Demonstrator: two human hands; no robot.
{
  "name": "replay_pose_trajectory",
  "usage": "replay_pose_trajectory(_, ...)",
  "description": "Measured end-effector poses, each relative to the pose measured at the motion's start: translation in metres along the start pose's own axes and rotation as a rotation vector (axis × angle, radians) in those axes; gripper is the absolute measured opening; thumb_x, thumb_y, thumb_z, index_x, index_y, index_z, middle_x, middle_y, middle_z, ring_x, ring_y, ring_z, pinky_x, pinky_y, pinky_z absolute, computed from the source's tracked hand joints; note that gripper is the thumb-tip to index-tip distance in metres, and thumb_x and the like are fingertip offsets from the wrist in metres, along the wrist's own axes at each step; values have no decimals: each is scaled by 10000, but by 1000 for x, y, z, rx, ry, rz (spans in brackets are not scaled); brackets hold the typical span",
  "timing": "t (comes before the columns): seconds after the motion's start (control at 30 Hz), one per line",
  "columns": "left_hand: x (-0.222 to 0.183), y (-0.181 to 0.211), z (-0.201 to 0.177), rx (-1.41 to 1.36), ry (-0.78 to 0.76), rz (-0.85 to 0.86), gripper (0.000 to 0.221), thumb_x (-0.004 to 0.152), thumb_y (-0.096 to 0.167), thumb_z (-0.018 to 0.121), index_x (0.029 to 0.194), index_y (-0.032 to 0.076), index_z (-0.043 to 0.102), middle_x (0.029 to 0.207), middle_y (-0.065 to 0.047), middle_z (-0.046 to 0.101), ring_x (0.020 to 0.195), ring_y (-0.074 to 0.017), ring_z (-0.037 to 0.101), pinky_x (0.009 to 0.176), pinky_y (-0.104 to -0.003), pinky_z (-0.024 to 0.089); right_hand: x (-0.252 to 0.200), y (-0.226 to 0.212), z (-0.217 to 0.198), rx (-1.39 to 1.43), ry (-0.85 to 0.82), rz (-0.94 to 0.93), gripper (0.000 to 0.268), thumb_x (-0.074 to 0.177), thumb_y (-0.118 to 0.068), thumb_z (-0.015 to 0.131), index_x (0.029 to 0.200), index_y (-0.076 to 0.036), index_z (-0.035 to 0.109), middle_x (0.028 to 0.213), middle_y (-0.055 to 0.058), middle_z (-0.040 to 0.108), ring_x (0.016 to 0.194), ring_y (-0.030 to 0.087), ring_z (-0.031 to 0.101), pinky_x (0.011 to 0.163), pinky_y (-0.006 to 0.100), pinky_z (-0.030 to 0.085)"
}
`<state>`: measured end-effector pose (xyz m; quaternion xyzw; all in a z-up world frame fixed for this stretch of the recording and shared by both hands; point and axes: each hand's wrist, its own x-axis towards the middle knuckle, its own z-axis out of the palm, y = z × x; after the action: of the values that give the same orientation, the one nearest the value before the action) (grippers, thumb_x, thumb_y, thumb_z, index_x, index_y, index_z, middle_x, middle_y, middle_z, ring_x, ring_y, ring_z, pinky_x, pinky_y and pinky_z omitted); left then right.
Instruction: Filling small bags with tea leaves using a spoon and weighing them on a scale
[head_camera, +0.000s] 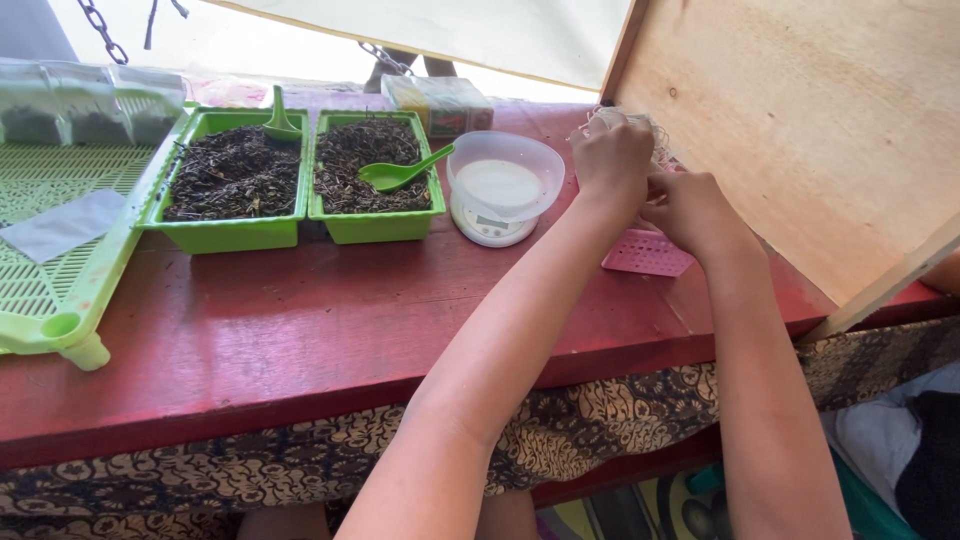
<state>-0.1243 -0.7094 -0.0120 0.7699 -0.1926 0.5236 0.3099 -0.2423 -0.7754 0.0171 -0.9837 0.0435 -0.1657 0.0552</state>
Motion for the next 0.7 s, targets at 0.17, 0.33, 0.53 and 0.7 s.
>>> replay_pose_trajectory(0.17, -1, -1, 8, 5, 56, 15, 159, 779, 68, 579, 716, 139, 707, 627, -104, 665, 731, -378, 651, 648, -547, 408, -2, -4, 0, 38, 14, 43, 485, 723, -436, 806, 1133, -177, 770, 922, 71, 792, 1033, 385, 712, 967, 528, 550)
replay_pose_trajectory(0.33, 7, -6, -3, 15, 95, 121, 74, 640, 80, 704, 657, 143, 739, 674, -121, 666, 764, -375, 627, 669, -530, 435, -3, 3, 3, 144, 211, -13, 583, 713, -272, 881, 1209, -41, 679, 965, 125, 689, 880, 325, 744, 833, 438, 606)
replay_pose_trajectory(0.53, 41, -14, -94, -161, -430, 47, 122, 807, 28, 686, 859, 137, 678, 885, -81, 651, 818, -321, 646, 700, -464, 526, -37, -33, -24, 349, 425, -25, 524, 854, -5, 774, 1286, 0, 477, 1199, 228, 493, 871, 289, 677, 782, 381, 598)
replay_pose_trajectory(0.7, 48, -35, -117, -489, -445, -100, 148, 837, -18, 581, 721, 56, 636, 647, -157, 675, 614, -396, 669, 500, -471, 456, -45, -37, -32, 462, 483, -76, 651, 954, -50, 773, 1424, -18, 324, 1317, 342, 548, 1047, 402, 691, 825, 437, 617)
